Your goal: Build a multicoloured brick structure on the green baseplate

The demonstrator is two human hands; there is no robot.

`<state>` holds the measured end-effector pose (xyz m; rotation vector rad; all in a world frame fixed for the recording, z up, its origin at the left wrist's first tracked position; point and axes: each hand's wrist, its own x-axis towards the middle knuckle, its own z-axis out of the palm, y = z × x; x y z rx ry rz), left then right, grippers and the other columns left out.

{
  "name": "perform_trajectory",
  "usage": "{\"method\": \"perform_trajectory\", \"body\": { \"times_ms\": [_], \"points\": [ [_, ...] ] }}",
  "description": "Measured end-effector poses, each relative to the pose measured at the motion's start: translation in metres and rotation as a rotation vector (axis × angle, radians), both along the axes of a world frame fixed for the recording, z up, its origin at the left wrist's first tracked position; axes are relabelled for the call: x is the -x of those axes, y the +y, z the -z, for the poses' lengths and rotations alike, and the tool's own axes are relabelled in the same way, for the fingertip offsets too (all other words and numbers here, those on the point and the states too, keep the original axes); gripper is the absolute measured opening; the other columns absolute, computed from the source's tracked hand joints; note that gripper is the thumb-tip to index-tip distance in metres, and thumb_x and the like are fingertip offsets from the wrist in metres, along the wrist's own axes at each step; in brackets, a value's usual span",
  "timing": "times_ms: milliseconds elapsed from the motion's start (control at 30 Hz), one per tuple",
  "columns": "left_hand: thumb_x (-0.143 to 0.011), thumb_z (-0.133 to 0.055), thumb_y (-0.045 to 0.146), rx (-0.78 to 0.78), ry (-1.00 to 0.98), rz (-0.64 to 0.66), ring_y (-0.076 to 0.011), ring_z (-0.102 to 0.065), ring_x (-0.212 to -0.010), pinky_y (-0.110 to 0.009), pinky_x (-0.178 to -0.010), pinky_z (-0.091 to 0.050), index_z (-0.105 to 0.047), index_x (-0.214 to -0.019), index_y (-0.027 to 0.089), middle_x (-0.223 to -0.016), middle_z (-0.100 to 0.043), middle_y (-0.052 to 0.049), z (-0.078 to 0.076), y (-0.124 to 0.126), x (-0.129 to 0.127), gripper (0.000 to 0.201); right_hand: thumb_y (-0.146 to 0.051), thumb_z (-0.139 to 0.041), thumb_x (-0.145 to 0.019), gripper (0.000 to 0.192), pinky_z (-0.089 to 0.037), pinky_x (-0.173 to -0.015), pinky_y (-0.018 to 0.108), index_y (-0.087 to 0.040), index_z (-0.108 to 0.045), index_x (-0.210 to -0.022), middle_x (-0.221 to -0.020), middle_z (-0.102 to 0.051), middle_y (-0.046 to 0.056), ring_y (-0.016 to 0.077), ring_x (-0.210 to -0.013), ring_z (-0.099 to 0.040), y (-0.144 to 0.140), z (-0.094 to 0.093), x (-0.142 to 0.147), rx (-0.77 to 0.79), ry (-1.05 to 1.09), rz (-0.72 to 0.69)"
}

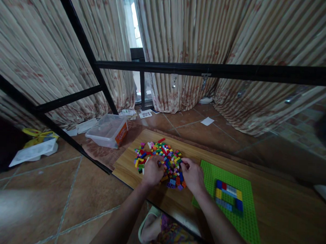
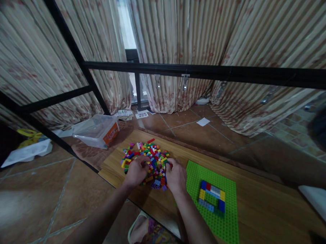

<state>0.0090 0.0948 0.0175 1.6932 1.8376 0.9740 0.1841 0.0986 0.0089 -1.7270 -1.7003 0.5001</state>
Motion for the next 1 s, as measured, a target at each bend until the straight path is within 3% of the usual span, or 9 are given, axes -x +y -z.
{"method": "perform_trajectory", "body": {
  "times_ms": [167,367,500,700,800,900,1000],
  "points": [
    [-0.068,-0.053,0.002,-0.059,0.018,0.027,-0.0189,-0.062,-0.087,-0.031,-0.079,-0.049,-0.068,-0.094,0.017,-0.098,-0.068,-0.007,-0.001,-0.006,0.001,0.033,-0.034,-0.058,-0.083,0.034,-0.047,-0.081,0.033,-0.018,-0.065,-0.112,-0.104,-0.067,0.010,0.0234,-0.094,-0.065,0.018,0.002,0.008,0.048,-0.201,-0.021],
    [-0.073,-0.055,0.008,-0.065,-0.112,0.022,-0.0165,-0.061,-0.078,-0.029,-0.073,-0.049,-0.068,-0.092,0.018,-0.094,-0.067,-0.006,0.000,-0.013,-0.001,0.025,-0.030,-0.056,-0.085,0.031,-0.047,-0.084,0.035,-0.019,-0.064,-0.112,-0.106,-0.068,0.010,0.0247,-0.098,-0.064,0.021,0.004,0.011,0.058,-0.129,-0.058],
    [-0.081,-0.058,0.027,0.017,-0.370,0.030,-0.0141,-0.059,-0.066,-0.025,-0.060,-0.046,-0.066,-0.096,0.018,-0.081,-0.066,-0.003,-0.001,-0.015,-0.009,0.020,-0.032,-0.057,-0.084,0.031,-0.049,-0.082,0.035,-0.020,-0.064,-0.112,-0.103,-0.069,0.008,0.0221,-0.092,-0.065,0.006,-0.009,0.005,-0.003,0.053,-0.095],
    [-0.076,-0.064,0.048,0.213,-0.802,0.224,-0.0073,-0.046,-0.051,-0.019,-0.048,-0.035,-0.063,-0.082,0.014,-0.063,-0.056,0.002,-0.015,-0.020,-0.019,0.034,-0.024,-0.062,-0.077,0.041,-0.051,-0.078,0.031,-0.028,-0.061,-0.118,-0.098,-0.068,0.001,0.0157,-0.081,-0.064,-0.024,-0.027,0.004,0.006,0.332,-0.340],
    [-0.072,-0.068,0.048,0.279,-0.875,0.177,-0.0064,-0.041,-0.048,-0.019,-0.046,-0.032,-0.061,-0.077,0.014,-0.056,-0.051,0.004,-0.019,-0.027,-0.021,0.035,-0.028,-0.068,-0.074,0.041,-0.052,-0.077,0.031,-0.025,-0.062,-0.114,-0.095,-0.068,0.002,0.0164,-0.083,-0.065,-0.033,-0.025,0.010,0.070,0.607,-0.278],
    [-0.072,-0.067,0.045,0.246,-0.871,0.108,-0.0073,-0.044,-0.050,-0.019,-0.048,-0.034,-0.059,-0.076,0.015,-0.057,-0.051,0.004,-0.016,-0.038,-0.025,0.031,-0.039,-0.074,-0.068,0.035,-0.053,-0.069,0.029,-0.021,-0.067,-0.096,-0.085,-0.070,0.002,0.0167,-0.075,-0.065,-0.042,-0.021,0.020,0.176,0.900,-0.139],
    [-0.074,-0.065,0.043,0.207,-0.842,0.065,-0.0075,-0.044,-0.050,-0.019,-0.047,-0.035,-0.059,-0.076,0.016,-0.059,-0.053,0.003,-0.009,-0.052,-0.031,0.028,-0.046,-0.076,-0.065,0.033,-0.053,-0.065,0.029,-0.019,-0.070,-0.082,-0.077,-0.071,0.003,0.0169,-0.069,-0.065,-0.054,-0.019,0.029,0.247,1.015,-0.061]
  ]
}}
